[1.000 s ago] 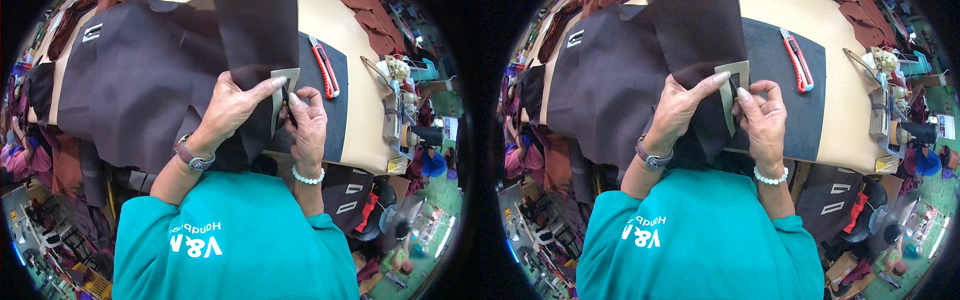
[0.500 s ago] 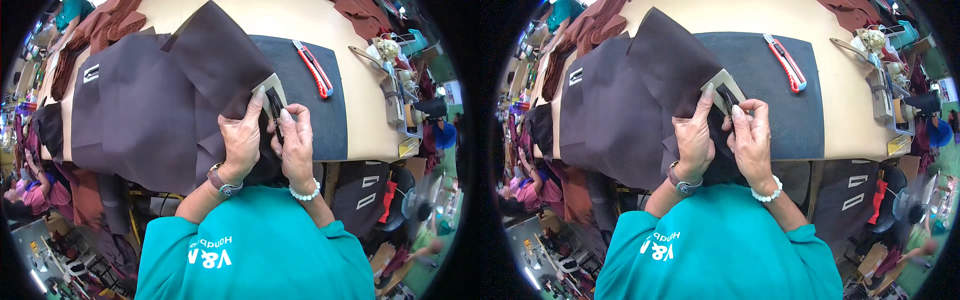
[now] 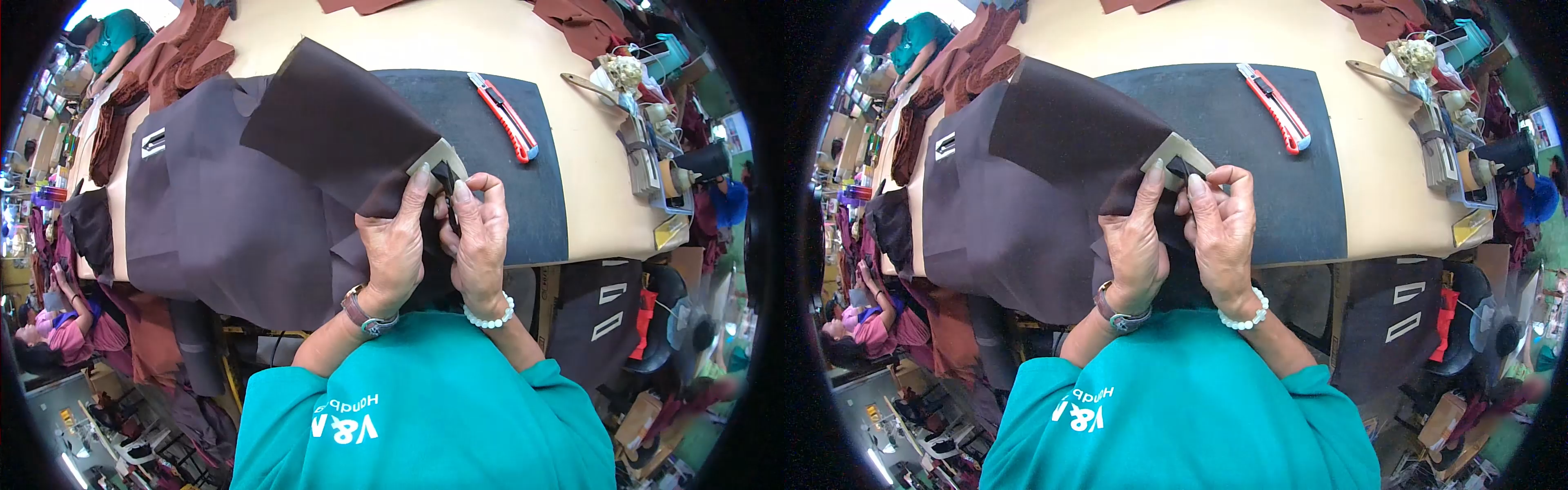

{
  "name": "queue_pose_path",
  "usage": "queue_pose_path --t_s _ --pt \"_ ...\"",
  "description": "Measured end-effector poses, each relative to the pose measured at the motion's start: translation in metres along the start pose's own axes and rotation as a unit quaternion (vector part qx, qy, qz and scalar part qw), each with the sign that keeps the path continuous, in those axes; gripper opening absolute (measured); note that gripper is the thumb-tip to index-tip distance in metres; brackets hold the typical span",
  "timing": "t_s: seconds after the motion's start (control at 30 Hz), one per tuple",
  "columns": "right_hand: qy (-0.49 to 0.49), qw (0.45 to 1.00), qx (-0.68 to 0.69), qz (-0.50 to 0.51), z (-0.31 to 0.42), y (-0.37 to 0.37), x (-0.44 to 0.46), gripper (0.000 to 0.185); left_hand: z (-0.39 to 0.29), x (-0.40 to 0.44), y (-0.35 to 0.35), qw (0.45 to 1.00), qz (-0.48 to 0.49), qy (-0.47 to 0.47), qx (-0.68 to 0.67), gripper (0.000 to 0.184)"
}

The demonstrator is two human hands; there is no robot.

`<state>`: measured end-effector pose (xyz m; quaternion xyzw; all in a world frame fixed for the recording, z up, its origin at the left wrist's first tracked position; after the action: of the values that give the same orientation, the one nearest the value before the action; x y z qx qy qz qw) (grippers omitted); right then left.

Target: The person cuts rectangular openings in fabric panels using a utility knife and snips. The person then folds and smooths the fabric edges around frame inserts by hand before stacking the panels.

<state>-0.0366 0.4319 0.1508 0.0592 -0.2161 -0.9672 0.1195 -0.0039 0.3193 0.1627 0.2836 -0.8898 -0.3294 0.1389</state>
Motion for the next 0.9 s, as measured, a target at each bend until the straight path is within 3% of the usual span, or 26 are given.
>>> queue_pose_path --t_s 0.37,0.47,0.5,0.53,0.6,0.7,0.8,0.83,0.9 --pt "0.011 1.000 0.027 0.008 -0.003 -0.006 0.004 0.015 0.006 0.005 -0.003 0.999 -0.009 -0.033 0.004 0.015" --pt "0.061 0.996 -0.066 0.022 0.009 -0.020 -0.003 0.012 0.007 0.014 -0.005 0.998 -0.023 -0.054 0.001 0.018" --pt "-0.006 0.991 -0.134 -0.001 0.026 -0.032 -0.004 0.013 0.007 0.017 -0.006 0.998 -0.019 -0.067 -0.001 0.019" --pt "-0.076 0.961 -0.261 -0.045 0.043 -0.049 -0.005 0.016 0.006 0.021 -0.008 0.997 -0.015 -0.078 -0.004 0.020" --pt "-0.215 0.807 -0.536 -0.124 0.066 -0.070 -0.004 0.019 0.006 0.028 -0.012 0.996 -0.007 -0.091 -0.006 0.021" --pt "-0.264 0.609 -0.743 -0.086 0.057 -0.080 0.004 0.020 0.007 0.033 -0.012 0.992 0.025 -0.118 -0.021 0.020" --pt "-0.323 0.573 -0.750 -0.062 0.072 -0.058 0.005 0.024 0.001 0.034 -0.006 0.991 0.046 -0.126 -0.018 0.020" --pt "-0.340 0.633 -0.695 -0.031 0.084 -0.045 0.008 0.025 -0.001 0.033 -0.003 0.990 0.052 -0.132 -0.019 0.019" --pt "-0.384 0.685 -0.617 0.049 0.102 -0.005 0.010 0.026 -0.005 0.032 0.004 0.987 0.065 -0.145 -0.020 0.019"
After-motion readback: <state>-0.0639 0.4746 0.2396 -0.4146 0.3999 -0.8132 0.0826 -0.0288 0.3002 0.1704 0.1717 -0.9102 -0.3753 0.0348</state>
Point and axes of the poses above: each hand's wrist, its own x-axis towards the middle knuckle, its own y-axis out of the palm, z = x × y, the point moved 10 cm from there along x, towards the middle knuckle, and after that the axes turned 5 degrees about -x, right-handed, at the moved point
